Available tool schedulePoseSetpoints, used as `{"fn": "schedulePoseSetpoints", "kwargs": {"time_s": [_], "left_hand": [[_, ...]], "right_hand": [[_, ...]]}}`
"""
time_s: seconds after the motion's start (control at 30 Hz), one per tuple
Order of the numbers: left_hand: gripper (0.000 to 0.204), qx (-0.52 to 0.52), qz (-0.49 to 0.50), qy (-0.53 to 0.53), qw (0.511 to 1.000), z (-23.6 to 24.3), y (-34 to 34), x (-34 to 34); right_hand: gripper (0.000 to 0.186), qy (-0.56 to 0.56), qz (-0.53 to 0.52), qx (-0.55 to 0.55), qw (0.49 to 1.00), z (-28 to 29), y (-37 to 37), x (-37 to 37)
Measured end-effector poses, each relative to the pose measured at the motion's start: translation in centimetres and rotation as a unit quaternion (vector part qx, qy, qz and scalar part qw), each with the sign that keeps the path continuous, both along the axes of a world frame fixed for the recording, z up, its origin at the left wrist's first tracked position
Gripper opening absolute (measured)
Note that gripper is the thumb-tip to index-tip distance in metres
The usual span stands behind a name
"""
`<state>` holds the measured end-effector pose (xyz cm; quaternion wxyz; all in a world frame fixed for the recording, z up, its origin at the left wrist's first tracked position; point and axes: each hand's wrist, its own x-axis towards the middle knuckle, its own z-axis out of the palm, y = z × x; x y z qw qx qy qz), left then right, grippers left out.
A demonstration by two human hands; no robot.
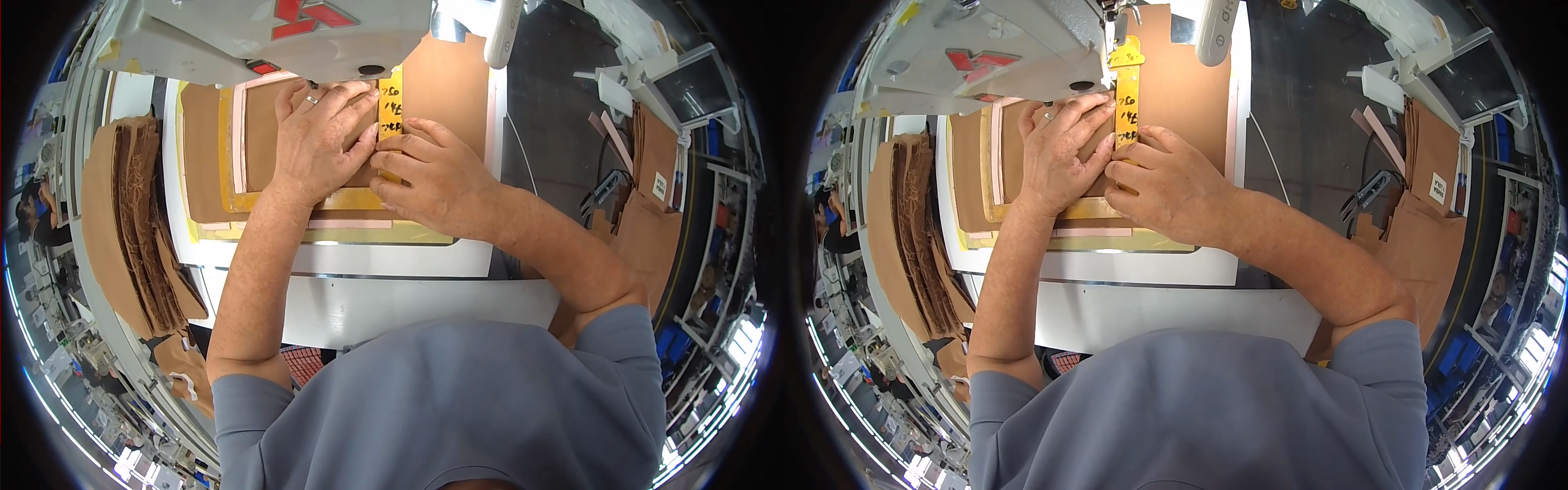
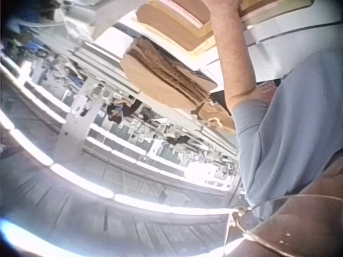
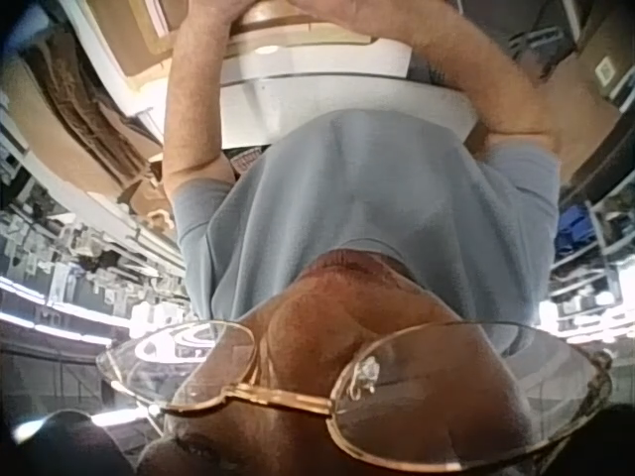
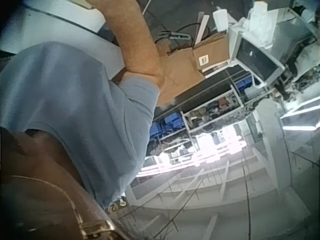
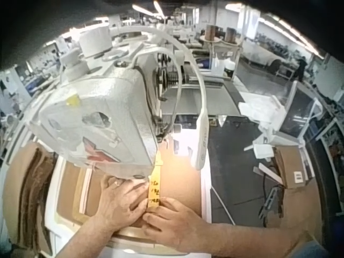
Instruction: Aligning and sewing pieces of leather using an industrial sewing machine.
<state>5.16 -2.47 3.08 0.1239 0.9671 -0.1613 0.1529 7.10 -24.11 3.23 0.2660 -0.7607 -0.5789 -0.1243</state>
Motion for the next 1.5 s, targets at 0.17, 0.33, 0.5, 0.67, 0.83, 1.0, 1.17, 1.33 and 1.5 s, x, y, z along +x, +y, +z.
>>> {"fn": "schedulePoseSetpoints", "kwargs": {"time_s": [0.17, 0.33, 0.5, 0.67, 0.83, 1.0, 1.17, 1.33, 1.5], "left_hand": [[0.036, 0.015, 0.0, -0.015, 1.0, -0.1, -0.1, 0.5], [0.034, 0.02, 0.004, -0.026, 0.999, -0.1, 0.0, 0.9], [0.029, 0.019, 0.004, -0.037, 0.999, -0.1, 0.0, 1.3], [0.024, -0.011, 0.006, -0.024, 1.0, -0.6, 0.2, 1.4], [0.024, 0.004, 0.004, -0.043, 0.999, -0.7, 0.3, 1.5], [0.027, 0.007, 0.014, -0.004, 1.0, -0.2, 0.3, 1.2], [0.03, 0.009, 0.014, 0.014, 1.0, 0.0, 0.0, 0.8], [0.032, -0.006, 0.014, 0.029, 0.999, 0.0, 0.0, 0.7], [0.032, -0.003, 0.017, 0.03, 0.999, 0.0, 0.0, 0.5]], "right_hand": [[0.02, -0.016, -0.008, -0.011, 1.0, -0.6, -0.1, 0.5], [0.025, -0.023, -0.016, -0.017, 0.999, -0.6, 0.0, 1.1], [0.014, -0.027, -0.031, 0.01, 0.999, -0.6, 0.4, 1.6], [0.013, -0.042, -0.039, 0.015, 0.998, -0.6, 0.5, 2.2], [0.012, -0.058, -0.054, 0.025, 0.997, -1.0, 0.7, 2.8], [0.029, -0.018, -0.063, -0.012, 0.998, -0.8, 0.2, 3.3], [0.032, -0.025, -0.069, -0.013, 0.997, -0.9, 0.2, 3.9], [0.033, -0.025, -0.076, -0.011, 0.997, -1.1, 0.1, 4.5], [0.034, -0.033, -0.085, -0.022, 0.996, -1.3, 0.0, 4.9]]}}
